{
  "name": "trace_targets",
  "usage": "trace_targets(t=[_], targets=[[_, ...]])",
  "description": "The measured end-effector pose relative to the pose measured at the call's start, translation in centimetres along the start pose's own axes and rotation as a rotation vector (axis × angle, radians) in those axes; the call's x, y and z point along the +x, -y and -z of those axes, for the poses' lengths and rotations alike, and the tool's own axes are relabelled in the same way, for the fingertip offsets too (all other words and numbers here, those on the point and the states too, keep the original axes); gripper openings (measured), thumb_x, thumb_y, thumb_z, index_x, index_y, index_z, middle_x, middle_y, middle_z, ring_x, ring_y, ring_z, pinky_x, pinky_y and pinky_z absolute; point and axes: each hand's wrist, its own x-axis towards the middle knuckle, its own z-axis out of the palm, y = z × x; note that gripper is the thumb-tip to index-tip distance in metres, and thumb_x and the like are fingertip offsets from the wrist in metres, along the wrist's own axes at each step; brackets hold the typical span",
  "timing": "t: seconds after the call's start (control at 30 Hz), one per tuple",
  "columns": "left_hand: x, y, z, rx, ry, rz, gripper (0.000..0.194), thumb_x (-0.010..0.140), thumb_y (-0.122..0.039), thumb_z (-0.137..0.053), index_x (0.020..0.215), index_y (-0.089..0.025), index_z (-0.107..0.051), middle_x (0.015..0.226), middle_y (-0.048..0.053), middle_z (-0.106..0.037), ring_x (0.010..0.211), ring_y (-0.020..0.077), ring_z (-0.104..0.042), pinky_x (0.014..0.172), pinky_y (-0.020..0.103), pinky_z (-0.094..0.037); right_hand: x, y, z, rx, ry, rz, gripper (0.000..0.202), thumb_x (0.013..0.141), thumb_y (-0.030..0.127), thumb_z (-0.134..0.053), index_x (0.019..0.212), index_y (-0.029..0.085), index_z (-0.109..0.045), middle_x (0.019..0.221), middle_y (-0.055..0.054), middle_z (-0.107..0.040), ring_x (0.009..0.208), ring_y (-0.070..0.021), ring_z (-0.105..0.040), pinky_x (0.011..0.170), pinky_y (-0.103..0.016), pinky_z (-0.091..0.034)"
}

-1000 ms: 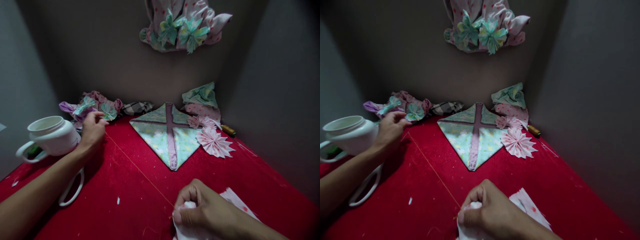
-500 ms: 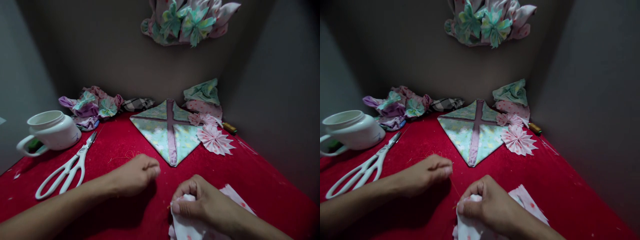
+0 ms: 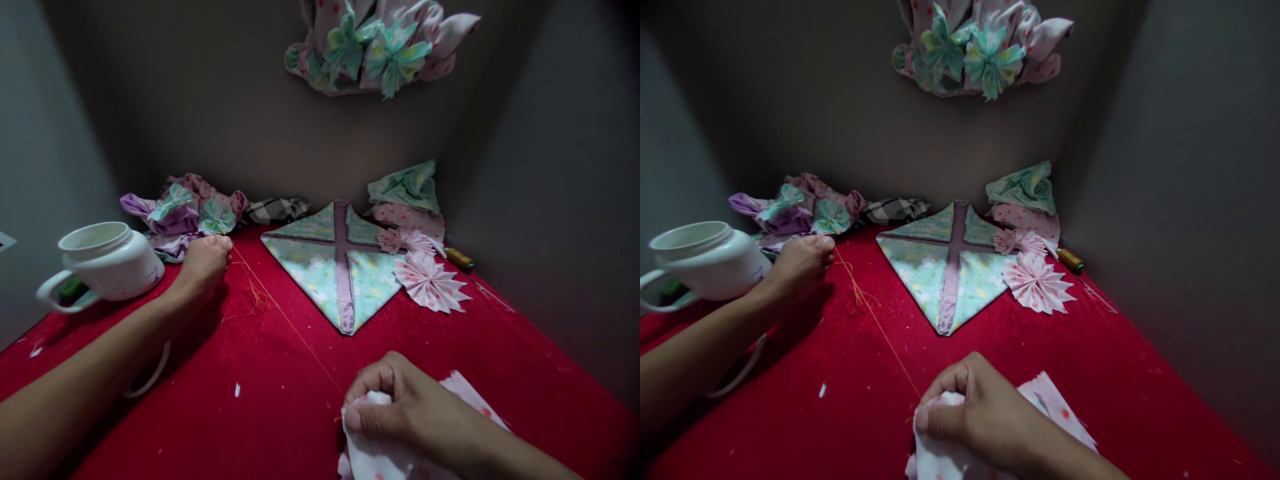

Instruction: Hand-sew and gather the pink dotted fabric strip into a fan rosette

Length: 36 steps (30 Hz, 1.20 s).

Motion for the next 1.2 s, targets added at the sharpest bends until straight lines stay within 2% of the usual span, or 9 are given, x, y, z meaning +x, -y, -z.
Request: trace_targets(t=[0.13,0.27,0.37,0.43,0.47,0.53,0.73,0.93,1.2], targets=[[0.3,0.2,0.2,0.094,-0.089,-0.046,0.021,0.088,-0.031,-0.046,0.084,-0.013,-0.054,0.069,-0.002,-0.051,0.048,0.0060,-0.044,0.043,0.018,-0.038,0.0,0.0,0.1,-0.006,0.000,0.012,0.017,0.058,0.031,-0.067,0.064,0.015,-0.065,0.052,-0.004,-0.063,0.046,-0.0130,-0.056,0.040,-0.019,-0.033],[-2.4,-1.2,-1.0,0.171,0.002,-0.114,0.009,0.075,-0.023,-0.057,0.075,-0.015,-0.056,0.056,-0.006,-0.044,0.047,0.0066,-0.036,0.042,0.017,-0.025,-0.1,0.5,-0.1,-0.016,-0.064,0.064,0.018,0.062,0.030,-0.067,0.063,0.013,-0.067,0.047,0.001,-0.054,0.040,-0.0066,-0.043,0.039,-0.017,-0.028],[-6.6,-2.4,-2.7,0.169,0.293,-0.075,0.014,0.065,-0.025,-0.063,0.060,-0.013,-0.057,0.051,-0.004,-0.048,0.046,0.0071,-0.039,0.044,0.018,-0.028,-0.1,0.9,-0.2,-0.050,-0.165,0.202,0.018,0.068,0.030,-0.064,0.064,0.013,-0.068,0.055,0.000,-0.056,0.047,-0.0069,-0.043,0.043,-0.018,-0.031],[-9.4,-2.8,-3.9,0.121,0.699,0.100,0.021,0.067,-0.032,-0.060,0.060,-0.013,-0.058,0.046,-0.004,-0.047,0.041,0.0065,-0.035,0.042,0.019,-0.026,-0.1,1.0,-0.3,-0.059,-0.202,0.271,0.016,0.070,0.027,-0.063,0.062,0.013,-0.069,0.059,-0.001,-0.058,0.051,-0.0079,-0.045,0.046,-0.018,-0.034],[-10.5,-2.7,-4.3,0.077,0.826,0.152,0.022,0.066,-0.033,-0.061,0.061,-0.012,-0.059,0.048,-0.003,-0.048,0.043,0.0068,-0.036,0.043,0.019,-0.025,-0.1,1.0,-0.4,-0.057,-0.210,0.287,0.015,0.069,0.025,-0.064,0.061,0.014,-0.069,0.060,-0.001,-0.059,0.052,-0.0082,-0.046,0.047,-0.018,-0.035],[-12.0,-2.4,-5.0,0.050,0.929,0.213,0.023,0.064,-0.033,-0.063,0.062,-0.011,-0.059,0.049,-0.003,-0.047,0.044,0.0065,-0.034,0.043,0.019,-0.022,-0.1,0.9,-0.5,-0.028,-0.228,0.270,0.011,0.067,0.024,-0.066,0.061,0.014,-0.069,0.060,0.000,-0.060,0.053,-0.0087,-0.048,0.049,-0.019,-0.036],[-12.5,-1.1,-5.7,-0.014,0.854,0.286,0.017,0.059,-0.026,-0.063,0.059,-0.010,-0.059,0.050,-0.003,-0.048,0.047,0.0067,-0.035,0.046,0.020,-0.024,0.1,0.8,-0.5,0.086,-0.230,0.194,0.016,0.051,0.020,-0.075,0.060,0.014,-0.062,0.053,0.003,-0.055,0.048,-0.0078,-0.045,0.044,-0.018,-0.033],[-12.5,-1.2,-5.7,-0.013,0.748,0.181,0.012,0.062,-0.023,-0.052,0.056,-0.013,-0.052,0.050,-0.003,-0.048,0.047,0.0082,-0.038,0.046,0.021,-0.028,0.4,0.9,-0.3,0.037,-0.254,0.249,0.017,0.061,0.028,-0.066,0.055,0.014,-0.058,0.049,0.003,-0.049,0.048,-0.0075,-0.038,0.045,-0.019,-0.030],[-12.4,0.0,-5.7,0.050,0.765,0.119,0.014,0.068,-0.024,-0.050,0.058,-0.015,-0.047,0.051,-0.004,-0.045,0.049,0.0086,-0.037,0.046,0.021,-0.026,0.5,0.0,0.4,-0.099,-0.245,0.277,0.011,0.063,0.023,-0.062,0.056,0.014,-0.061,0.050,0.002,-0.048,0.050,-0.0092,-0.039,0.046,-0.021,-0.029]])
